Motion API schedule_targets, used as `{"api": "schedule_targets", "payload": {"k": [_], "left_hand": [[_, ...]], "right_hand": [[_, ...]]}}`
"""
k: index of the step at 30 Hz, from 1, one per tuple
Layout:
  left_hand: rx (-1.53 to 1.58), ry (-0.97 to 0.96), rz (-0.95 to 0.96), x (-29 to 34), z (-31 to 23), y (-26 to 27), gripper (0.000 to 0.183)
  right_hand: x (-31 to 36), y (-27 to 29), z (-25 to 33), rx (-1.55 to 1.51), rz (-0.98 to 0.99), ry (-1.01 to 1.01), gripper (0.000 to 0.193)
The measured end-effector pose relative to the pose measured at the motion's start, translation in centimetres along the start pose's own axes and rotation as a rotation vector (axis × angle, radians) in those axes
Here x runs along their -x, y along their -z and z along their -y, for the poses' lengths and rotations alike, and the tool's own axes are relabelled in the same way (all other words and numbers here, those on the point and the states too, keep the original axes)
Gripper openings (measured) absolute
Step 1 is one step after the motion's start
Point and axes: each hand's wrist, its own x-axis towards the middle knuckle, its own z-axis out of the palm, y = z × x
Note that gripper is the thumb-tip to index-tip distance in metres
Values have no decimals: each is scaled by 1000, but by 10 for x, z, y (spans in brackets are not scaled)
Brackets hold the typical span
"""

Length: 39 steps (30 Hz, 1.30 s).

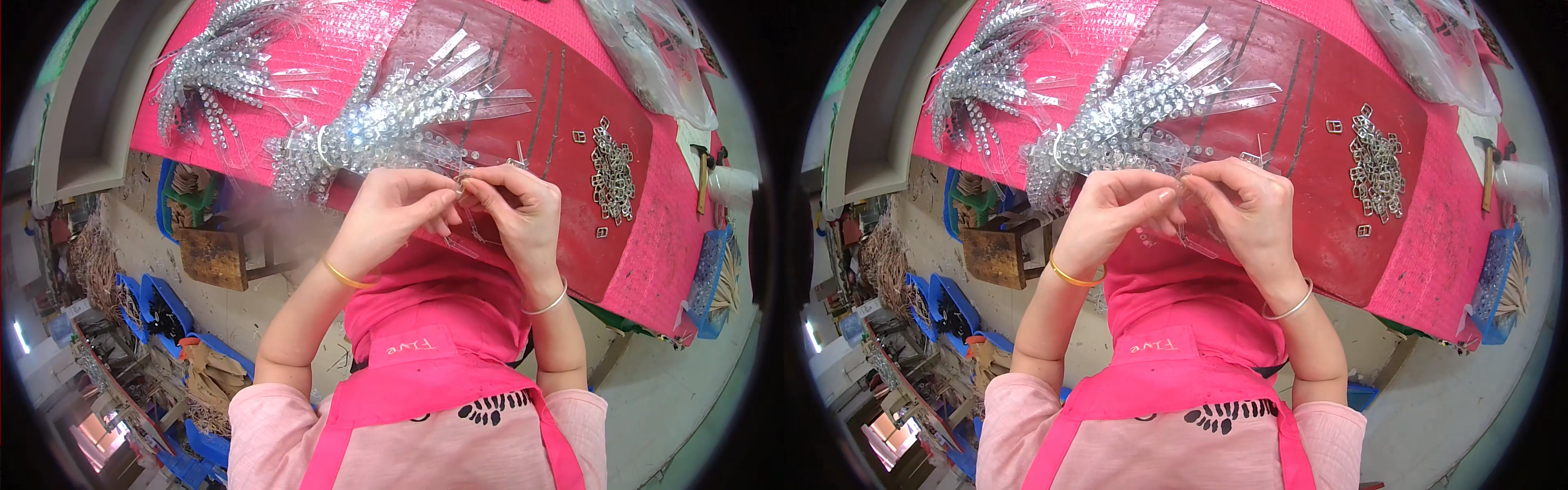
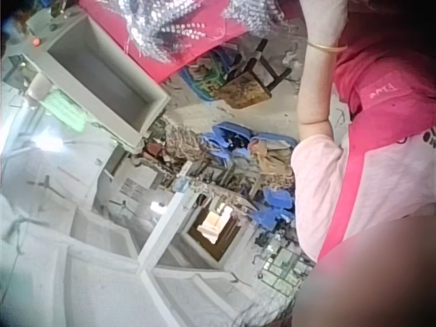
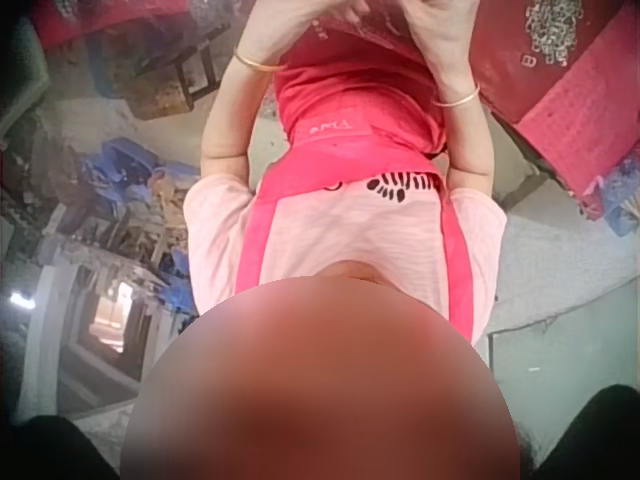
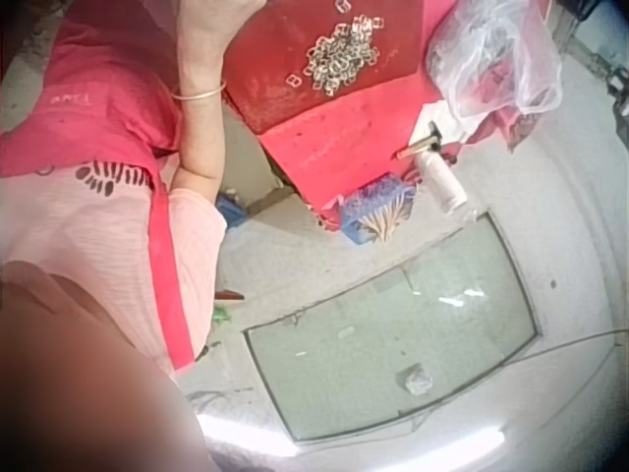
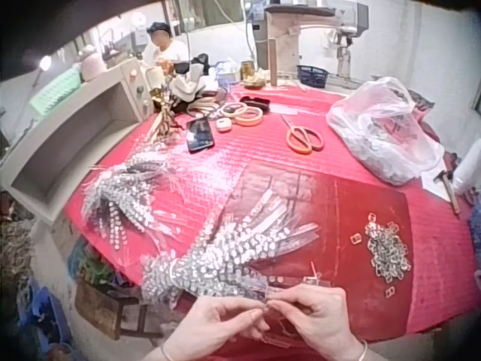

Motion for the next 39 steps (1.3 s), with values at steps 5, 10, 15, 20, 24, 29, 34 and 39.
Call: {"api": "schedule_targets", "payload": {"k": [5, 10, 15, 20, 24, 29, 34, 39], "left_hand": [[-28, -16, -23, 1, 0, 0, 21], [6, 71, -19, 4, -6, 0, 21], [36, 23, -63, 5, 1, -6, 19], [-168, -145, -213, 8, 0, -19, 15], [-455, -314, -296, 11, -2, -22, 9], [-755, -496, -343, 16, -13, -26, 5], [-482, -497, -210, -11, -28, -13, 13], [-542, -396, -204, -20, -24, -14, 10]], "right_hand": [[-2, 1, 0, 42, 40, 40, 7], [1, -1, 0, 43, 17, 54, 6], [4, -4, 4, 257, -21, 244, 7], [2, 4, 6, 316, -28, 492, 13], [1, 6, 9, 352, 27, 576, 17], [0, 5, 9, 371, -25, 690, 18], [-9, 6, 16, -280, 24, -93, 11], [-15, 9, 2, -635, 58, -284, 13]]}}
